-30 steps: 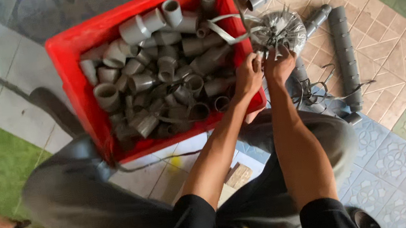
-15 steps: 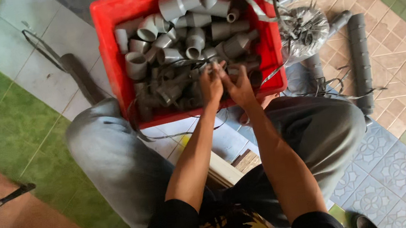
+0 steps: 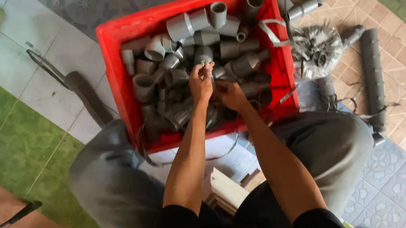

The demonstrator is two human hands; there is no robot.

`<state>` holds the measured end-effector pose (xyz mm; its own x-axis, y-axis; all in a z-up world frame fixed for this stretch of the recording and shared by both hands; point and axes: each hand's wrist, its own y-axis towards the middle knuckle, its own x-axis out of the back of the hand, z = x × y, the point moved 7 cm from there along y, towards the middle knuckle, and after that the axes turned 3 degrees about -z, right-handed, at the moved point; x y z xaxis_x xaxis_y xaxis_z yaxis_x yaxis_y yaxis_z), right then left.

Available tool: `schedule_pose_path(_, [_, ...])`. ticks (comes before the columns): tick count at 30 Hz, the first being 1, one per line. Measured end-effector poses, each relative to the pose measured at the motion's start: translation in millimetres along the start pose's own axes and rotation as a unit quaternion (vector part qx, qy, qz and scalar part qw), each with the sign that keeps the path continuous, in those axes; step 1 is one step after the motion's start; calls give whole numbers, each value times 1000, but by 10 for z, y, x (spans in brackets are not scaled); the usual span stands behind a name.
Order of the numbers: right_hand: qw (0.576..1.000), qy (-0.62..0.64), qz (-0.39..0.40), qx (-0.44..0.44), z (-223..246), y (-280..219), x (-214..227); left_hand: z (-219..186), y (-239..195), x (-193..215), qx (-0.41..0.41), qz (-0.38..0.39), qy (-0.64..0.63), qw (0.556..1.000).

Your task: The person sits on the floor and bundles gray PVC pipe fittings using a gray strap. They pick up several fittings from a red crate, arrange them in their hands, and wrap the strap around the group to secure them together.

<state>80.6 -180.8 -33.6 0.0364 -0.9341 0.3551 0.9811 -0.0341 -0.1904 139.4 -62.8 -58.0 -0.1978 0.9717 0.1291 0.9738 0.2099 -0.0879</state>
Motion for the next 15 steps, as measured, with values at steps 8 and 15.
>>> schedule_pose_path(8, [981,-62,-98,-158,-840,572,51,157,630,-217,-109,97,456,878])
schedule_pose_path(15, [968,-47,-82,-231,-512,878,-115,1073,799,-268,155,150,369,904])
